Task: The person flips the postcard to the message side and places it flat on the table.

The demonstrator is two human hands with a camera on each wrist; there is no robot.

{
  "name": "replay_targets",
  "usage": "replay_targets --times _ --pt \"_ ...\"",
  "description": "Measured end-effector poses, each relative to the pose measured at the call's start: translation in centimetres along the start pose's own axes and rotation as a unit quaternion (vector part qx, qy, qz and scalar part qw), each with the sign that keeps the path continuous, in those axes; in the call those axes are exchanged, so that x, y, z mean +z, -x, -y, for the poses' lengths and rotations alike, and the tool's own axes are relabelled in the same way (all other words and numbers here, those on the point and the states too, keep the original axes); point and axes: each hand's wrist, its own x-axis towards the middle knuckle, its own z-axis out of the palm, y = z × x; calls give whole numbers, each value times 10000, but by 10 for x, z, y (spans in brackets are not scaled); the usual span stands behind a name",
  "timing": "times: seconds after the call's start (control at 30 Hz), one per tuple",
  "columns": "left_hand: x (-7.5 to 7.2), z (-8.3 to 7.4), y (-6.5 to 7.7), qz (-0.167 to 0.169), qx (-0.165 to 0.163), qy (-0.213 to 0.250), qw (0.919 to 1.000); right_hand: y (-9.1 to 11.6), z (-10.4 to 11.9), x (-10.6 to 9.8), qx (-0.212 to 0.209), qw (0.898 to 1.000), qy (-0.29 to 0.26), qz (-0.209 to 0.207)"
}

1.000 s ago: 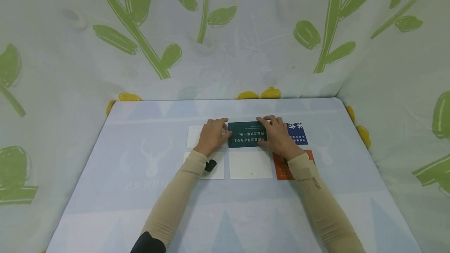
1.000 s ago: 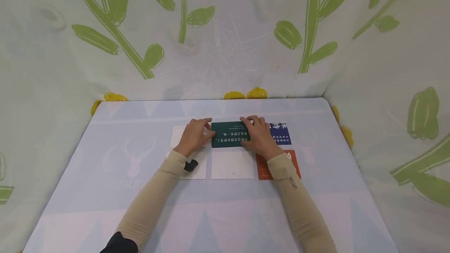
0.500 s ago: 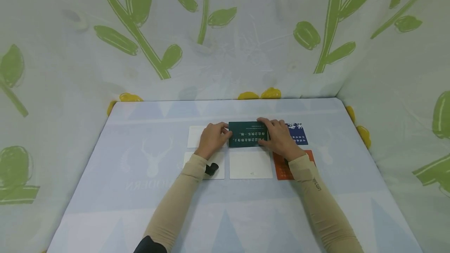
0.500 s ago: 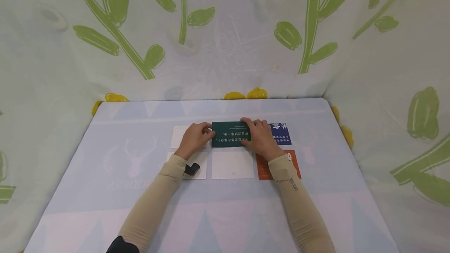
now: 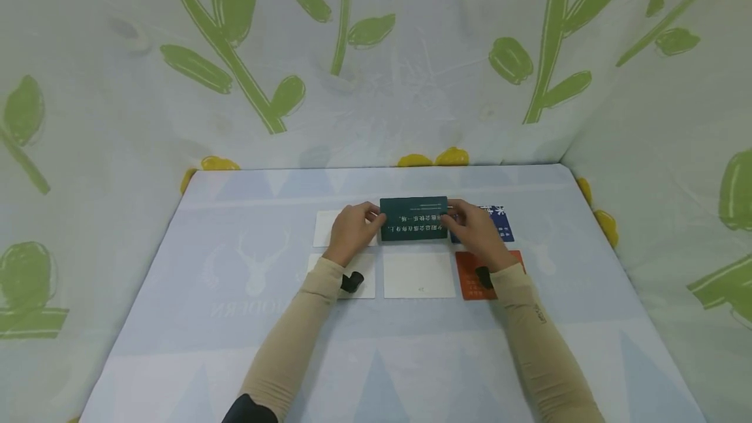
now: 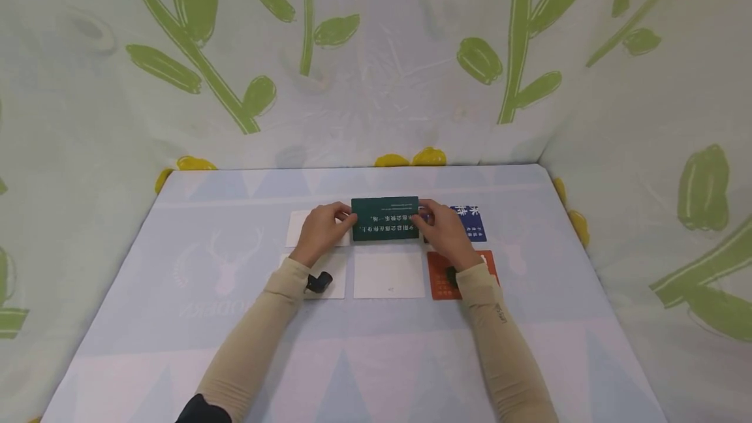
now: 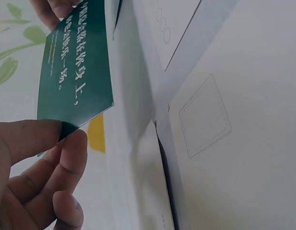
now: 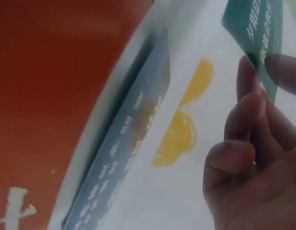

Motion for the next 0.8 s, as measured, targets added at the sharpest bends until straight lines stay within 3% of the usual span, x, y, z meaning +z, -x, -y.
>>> replay_targets --times 0.23,0.57,0.8 --pt "-3 -1 2 -22 76 91 9999 3 -3 -1 296 9992 -249 -22" --pt "-5 -3 5 -81 255 144 9995 9 -5 0 168 9998 -52 -66" --pt "-7 -5 5 393 -106 780 9961 13 -5 -4 171 9998 -125 -39"
